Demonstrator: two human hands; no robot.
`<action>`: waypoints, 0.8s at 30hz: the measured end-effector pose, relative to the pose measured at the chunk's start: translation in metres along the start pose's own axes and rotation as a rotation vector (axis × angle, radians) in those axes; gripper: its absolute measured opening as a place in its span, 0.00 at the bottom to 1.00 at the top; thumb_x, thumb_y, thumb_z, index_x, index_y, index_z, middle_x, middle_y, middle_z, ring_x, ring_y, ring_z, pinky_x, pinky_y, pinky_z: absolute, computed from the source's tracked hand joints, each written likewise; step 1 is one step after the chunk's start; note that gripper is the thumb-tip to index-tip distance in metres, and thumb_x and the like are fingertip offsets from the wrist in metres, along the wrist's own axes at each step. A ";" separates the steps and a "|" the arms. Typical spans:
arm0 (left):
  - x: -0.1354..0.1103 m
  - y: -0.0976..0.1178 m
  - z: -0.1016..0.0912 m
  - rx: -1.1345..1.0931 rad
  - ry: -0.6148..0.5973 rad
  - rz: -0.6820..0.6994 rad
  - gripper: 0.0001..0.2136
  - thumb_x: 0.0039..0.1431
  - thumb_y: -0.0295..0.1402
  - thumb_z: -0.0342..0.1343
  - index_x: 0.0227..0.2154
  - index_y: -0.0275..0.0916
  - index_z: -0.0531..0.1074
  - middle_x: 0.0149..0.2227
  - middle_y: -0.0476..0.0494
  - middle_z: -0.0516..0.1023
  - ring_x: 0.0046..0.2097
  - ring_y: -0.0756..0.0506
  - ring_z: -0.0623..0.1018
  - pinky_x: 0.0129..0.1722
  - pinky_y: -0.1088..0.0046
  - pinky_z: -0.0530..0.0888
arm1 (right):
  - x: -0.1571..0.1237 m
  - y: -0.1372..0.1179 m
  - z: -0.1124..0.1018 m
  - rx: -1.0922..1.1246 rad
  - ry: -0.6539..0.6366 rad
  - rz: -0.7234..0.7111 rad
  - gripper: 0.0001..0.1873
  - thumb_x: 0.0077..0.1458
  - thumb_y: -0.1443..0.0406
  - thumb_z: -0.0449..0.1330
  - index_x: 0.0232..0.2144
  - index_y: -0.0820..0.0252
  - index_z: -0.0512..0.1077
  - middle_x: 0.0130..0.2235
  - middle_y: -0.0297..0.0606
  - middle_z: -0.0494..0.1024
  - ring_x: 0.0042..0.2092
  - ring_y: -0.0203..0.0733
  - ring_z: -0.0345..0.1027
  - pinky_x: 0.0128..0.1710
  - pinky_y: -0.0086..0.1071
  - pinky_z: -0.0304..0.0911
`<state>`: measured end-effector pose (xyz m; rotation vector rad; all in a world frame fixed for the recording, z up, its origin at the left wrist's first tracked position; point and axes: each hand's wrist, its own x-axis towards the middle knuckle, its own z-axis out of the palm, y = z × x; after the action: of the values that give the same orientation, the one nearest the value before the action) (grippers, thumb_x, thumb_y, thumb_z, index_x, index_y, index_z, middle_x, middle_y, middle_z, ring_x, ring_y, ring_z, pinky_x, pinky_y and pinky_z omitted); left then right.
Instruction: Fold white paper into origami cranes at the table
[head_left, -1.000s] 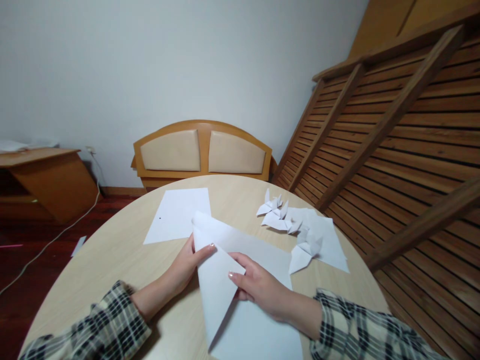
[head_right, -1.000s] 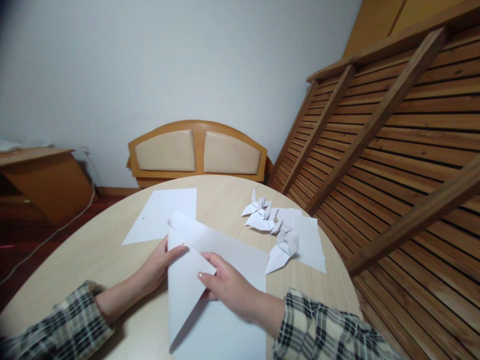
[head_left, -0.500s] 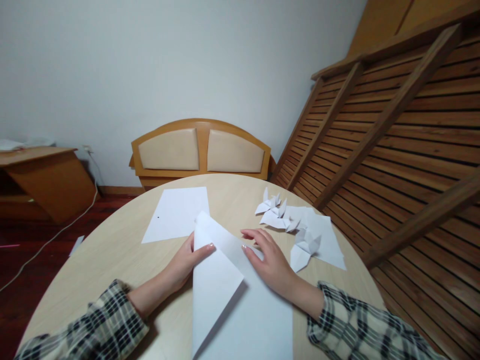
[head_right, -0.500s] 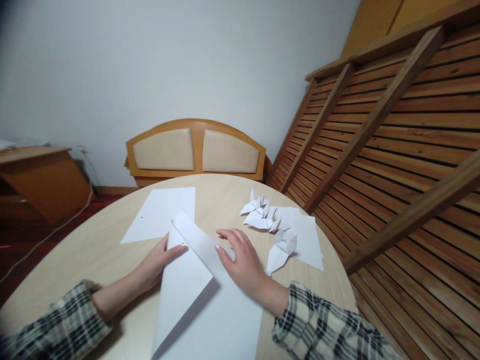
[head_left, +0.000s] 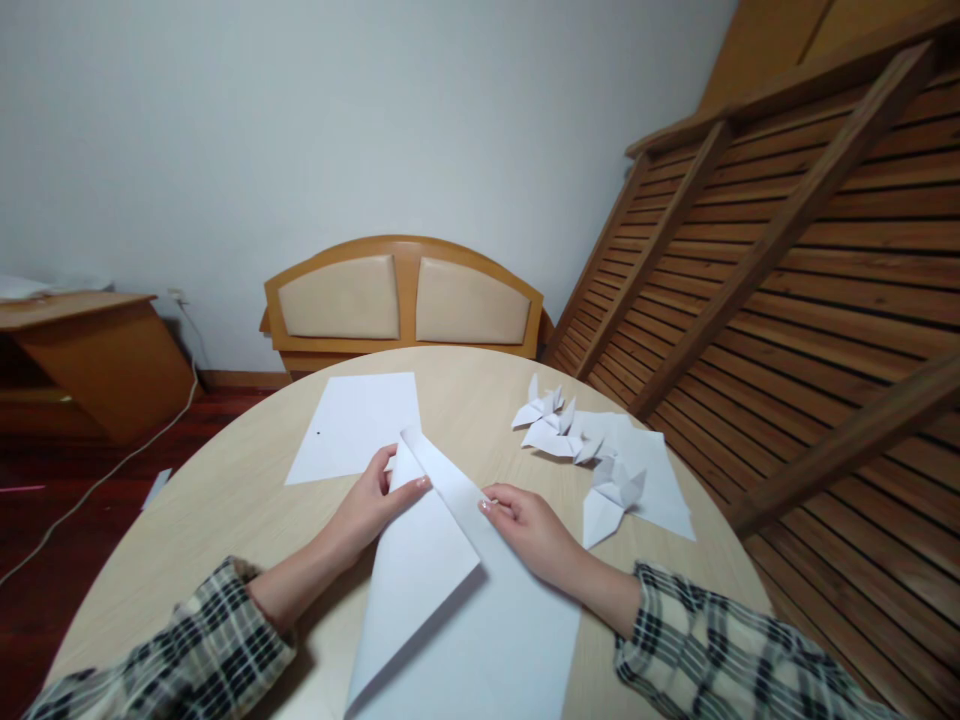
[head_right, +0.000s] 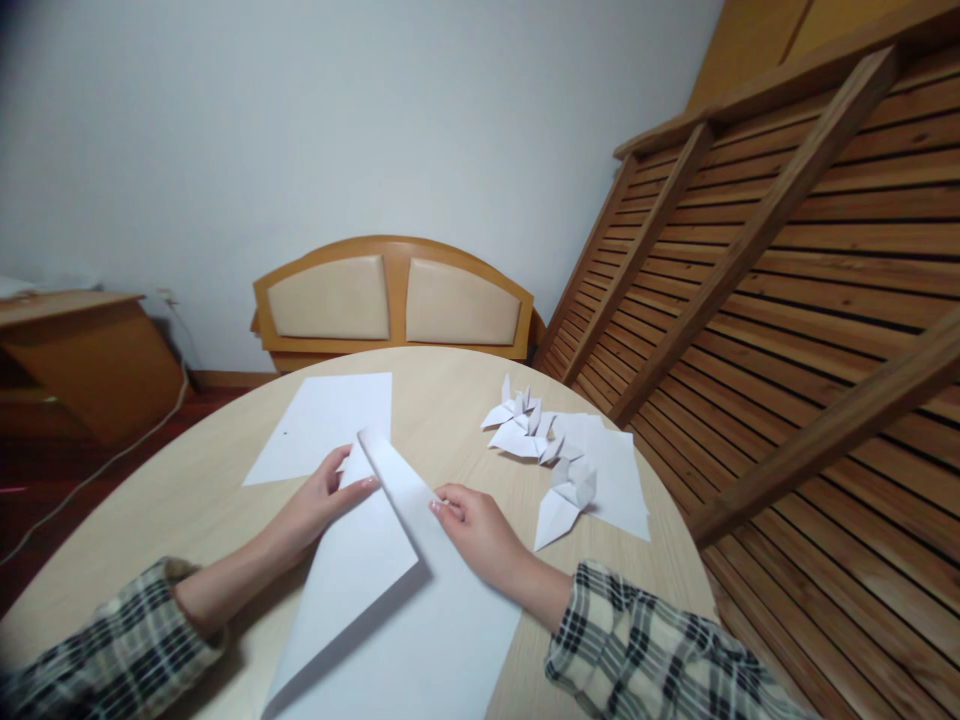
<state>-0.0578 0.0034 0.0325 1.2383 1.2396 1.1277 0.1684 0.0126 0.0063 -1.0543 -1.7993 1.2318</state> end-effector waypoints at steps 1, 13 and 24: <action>0.000 0.002 0.000 0.038 0.009 -0.011 0.35 0.49 0.46 0.64 0.56 0.37 0.58 0.35 0.43 0.76 0.33 0.42 0.78 0.29 0.69 0.73 | 0.000 0.001 0.001 0.024 -0.006 0.014 0.14 0.60 0.57 0.56 0.37 0.62 0.73 0.35 0.39 0.79 0.36 0.41 0.72 0.34 0.30 0.62; -0.015 0.017 0.000 0.102 0.046 0.045 0.33 0.58 0.56 0.49 0.60 0.39 0.61 0.55 0.34 0.74 0.55 0.35 0.72 0.48 0.61 0.71 | 0.006 0.014 0.007 0.190 0.080 0.148 0.17 0.55 0.52 0.58 0.36 0.61 0.70 0.30 0.37 0.77 0.32 0.41 0.70 0.32 0.32 0.62; -0.020 0.024 -0.007 0.214 -0.326 0.082 0.35 0.62 0.57 0.44 0.64 0.38 0.57 0.62 0.34 0.66 0.63 0.36 0.65 0.63 0.57 0.57 | 0.010 0.009 0.005 0.319 0.173 0.189 0.18 0.51 0.53 0.61 0.37 0.60 0.72 0.40 0.44 0.80 0.44 0.49 0.73 0.48 0.41 0.63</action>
<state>-0.0645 -0.0156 0.0573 1.5763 1.0877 0.8231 0.1616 0.0218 -0.0025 -1.1239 -1.3430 1.4362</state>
